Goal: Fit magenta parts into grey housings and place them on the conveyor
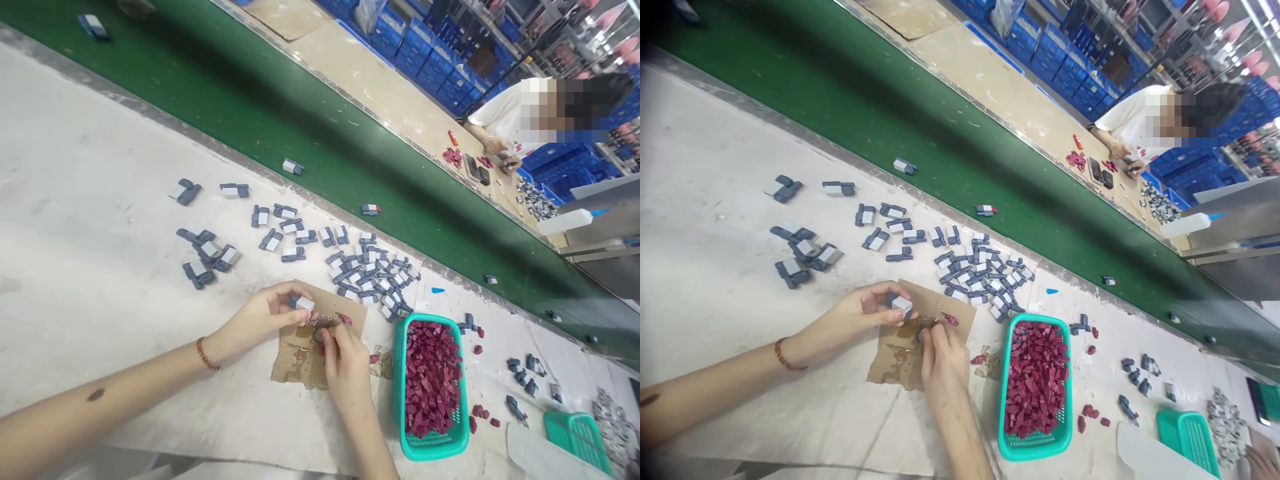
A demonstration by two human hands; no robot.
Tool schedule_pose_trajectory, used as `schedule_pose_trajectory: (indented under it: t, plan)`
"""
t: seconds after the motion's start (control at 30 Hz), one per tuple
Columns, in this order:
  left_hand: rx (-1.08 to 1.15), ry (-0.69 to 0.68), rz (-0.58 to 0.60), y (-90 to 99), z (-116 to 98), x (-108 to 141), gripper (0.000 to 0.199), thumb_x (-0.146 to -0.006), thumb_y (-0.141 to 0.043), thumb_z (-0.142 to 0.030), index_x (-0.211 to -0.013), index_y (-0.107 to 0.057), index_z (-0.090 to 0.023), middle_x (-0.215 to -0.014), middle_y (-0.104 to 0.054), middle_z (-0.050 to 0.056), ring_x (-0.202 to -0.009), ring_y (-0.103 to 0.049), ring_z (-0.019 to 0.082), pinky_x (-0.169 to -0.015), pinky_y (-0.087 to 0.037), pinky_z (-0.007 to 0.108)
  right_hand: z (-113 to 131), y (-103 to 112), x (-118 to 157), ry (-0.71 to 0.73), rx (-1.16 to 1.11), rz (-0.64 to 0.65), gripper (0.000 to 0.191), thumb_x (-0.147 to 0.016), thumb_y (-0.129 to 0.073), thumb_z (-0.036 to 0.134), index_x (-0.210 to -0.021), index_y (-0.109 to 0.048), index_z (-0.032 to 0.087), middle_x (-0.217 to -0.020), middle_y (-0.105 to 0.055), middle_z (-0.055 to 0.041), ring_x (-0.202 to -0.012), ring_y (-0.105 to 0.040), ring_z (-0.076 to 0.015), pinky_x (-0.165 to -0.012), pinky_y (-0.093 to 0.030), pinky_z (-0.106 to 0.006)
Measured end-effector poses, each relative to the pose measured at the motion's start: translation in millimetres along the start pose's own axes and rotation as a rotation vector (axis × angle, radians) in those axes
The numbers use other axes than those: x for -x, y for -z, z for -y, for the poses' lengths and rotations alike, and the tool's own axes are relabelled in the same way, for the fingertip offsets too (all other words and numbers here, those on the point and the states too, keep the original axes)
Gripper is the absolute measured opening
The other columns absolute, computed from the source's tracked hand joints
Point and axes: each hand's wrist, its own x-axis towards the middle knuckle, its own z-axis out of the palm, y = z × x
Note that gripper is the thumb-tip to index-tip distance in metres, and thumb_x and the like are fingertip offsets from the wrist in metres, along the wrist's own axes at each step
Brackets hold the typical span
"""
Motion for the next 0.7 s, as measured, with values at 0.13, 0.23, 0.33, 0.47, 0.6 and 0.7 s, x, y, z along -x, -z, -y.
schedule_pose_trajectory:
  t: [0.13,0.23,0.33,0.47,0.6,0.7]
  plan:
    - [-0.029,0.002,0.014,-0.2,-0.8,4.8,0.033,-0.068,-0.077,-0.038,-0.089,-0.061,-0.018,-0.086,-0.066,0.003,-0.079,-0.062,0.019,-0.064,-0.05,0.028,3.8,2.7,-0.9,0.029,0.091,0.035,0.028,-0.096,-0.038,0.019,-0.07,-0.049,0.023,-0.063,-0.055,-0.001,-0.054,-0.051,-0.0158,-0.052,-0.037,-0.026]
    - [-0.01,0.048,0.067,-0.6,-2.6,6.1,0.032,-0.071,-0.073,-0.039,-0.089,-0.058,-0.018,-0.084,-0.065,0.003,-0.074,-0.061,0.018,-0.061,-0.048,0.028,6.7,3.4,-2.2,0.042,0.124,0.006,0.03,-0.095,-0.037,0.018,-0.068,-0.048,0.023,-0.062,-0.055,-0.0014,-0.053,-0.049,-0.0156,-0.05,-0.036,-0.026]
    - [0.031,0.034,0.095,-0.4,-0.3,5.9,0.031,-0.073,-0.072,-0.04,-0.087,-0.052,-0.02,-0.087,-0.066,0.003,-0.083,-0.063,0.02,-0.074,-0.051,0.033,7.9,2.1,-2.0,0.029,0.121,-0.007,0.029,-0.094,-0.037,0.017,-0.068,-0.047,0.023,-0.062,-0.055,-0.0013,-0.052,-0.048,-0.0152,-0.05,-0.035,-0.026]
    - [0.057,-0.023,0.173,-1.0,7.7,5.7,0.031,-0.08,-0.066,-0.041,-0.089,-0.044,-0.021,-0.092,-0.066,0.005,-0.083,-0.063,0.019,-0.076,-0.051,0.034,7.5,1.0,-0.1,-0.054,-0.002,-0.003,0.027,-0.093,-0.039,0.02,-0.068,-0.049,0.023,-0.062,-0.056,-0.0014,-0.053,-0.05,-0.0153,-0.05,-0.036,-0.026]
    - [0.016,-0.065,0.252,-2.6,12.7,7.0,0.03,-0.087,-0.057,-0.043,-0.103,-0.045,-0.021,-0.092,-0.065,0.005,-0.076,-0.061,0.017,-0.063,-0.049,0.029,5.8,3.4,-0.8,-0.304,-0.382,-0.096,0.026,-0.091,-0.049,0.035,-0.07,-0.053,0.021,-0.06,-0.057,0.0008,-0.051,-0.053,-0.0144,-0.049,-0.041,-0.024]
    - [-0.053,-0.091,0.299,-2.5,11.9,8.5,0.026,-0.087,-0.057,-0.04,-0.101,-0.05,-0.019,-0.096,-0.066,0.008,-0.086,-0.062,0.019,-0.071,-0.05,0.031,6.4,5.2,-3.5,-0.447,-0.678,-0.217,0.032,-0.084,-0.061,0.045,-0.066,-0.05,0.021,-0.053,-0.054,0.0035,-0.042,-0.048,-0.0107,-0.04,-0.038,-0.021]
